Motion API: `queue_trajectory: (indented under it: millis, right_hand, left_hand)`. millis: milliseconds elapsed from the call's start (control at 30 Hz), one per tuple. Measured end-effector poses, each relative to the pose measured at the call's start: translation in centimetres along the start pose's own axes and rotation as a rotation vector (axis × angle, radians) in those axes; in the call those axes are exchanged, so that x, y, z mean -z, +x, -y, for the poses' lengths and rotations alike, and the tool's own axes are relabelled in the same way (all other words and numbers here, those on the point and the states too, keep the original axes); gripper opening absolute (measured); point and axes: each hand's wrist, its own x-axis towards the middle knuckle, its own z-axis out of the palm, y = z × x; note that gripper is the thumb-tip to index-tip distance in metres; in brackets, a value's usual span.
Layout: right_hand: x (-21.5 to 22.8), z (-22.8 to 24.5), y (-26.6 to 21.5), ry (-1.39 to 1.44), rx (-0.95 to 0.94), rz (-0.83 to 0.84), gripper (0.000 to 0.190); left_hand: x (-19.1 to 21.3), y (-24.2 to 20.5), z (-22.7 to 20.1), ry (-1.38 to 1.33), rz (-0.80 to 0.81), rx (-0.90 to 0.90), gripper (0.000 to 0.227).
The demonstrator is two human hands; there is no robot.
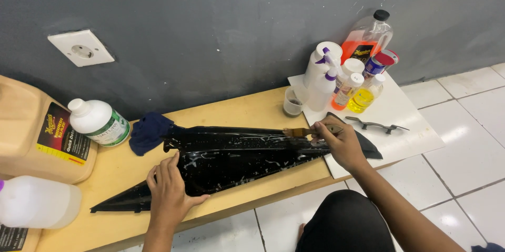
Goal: The person applies a liquid coating to a black plastic car part using a brush. They repeatedly dip the brush into a small cup and spread the liquid over the surface of the part, which rests on a wooden workbench.
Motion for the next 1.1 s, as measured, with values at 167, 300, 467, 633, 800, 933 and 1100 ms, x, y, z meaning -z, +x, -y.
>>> queue_trajectory:
  millis: [167,300,467,633,800,933,1100]
  right_hand:
    - [0.1,-0.6,0.0,-0.092,-0.038,-0.035,0.027]
    - [0.4,0.2,0.2,-0.229,-0.099,-0.023,0.027]
    - [-0.2,3.8,0.0,-0.367,-0.103,0.014,0.03]
    - [-2.0,4.6,0.8,-0.411,-0.03,0.083,0.031]
    - [-4.0,2.4,1.9,-0.422,0.223,0.188,0.026]
    - [-4.6,3.7,1.4,-0.348,0.191,0.188,0.026]
    - [-4.4,4.3,1.0,-0.265,0.134,0.132,0.026]
  left_hand:
    - [-0.3,0.0,0.1,0.004,-0.003,0.008,0.148]
    - [-0.3,0.0,0.1,0.015,0.002,0.008,0.15]
    - [-0.2,0.0,0.0,0.019,-0.004,0.009,0.148]
    - [-0.5,0.0,0.1,0.014,0.011,0.025,0.148]
    - [-0.7,0.0,0.1,-0.002,0.026,0.023,0.151]
    - [-0.5,0.1,0.1,0.04,-0.018,0.002,0.152]
    - [-0.5,0.1,0.1,-0.001,0.013,0.018,0.153]
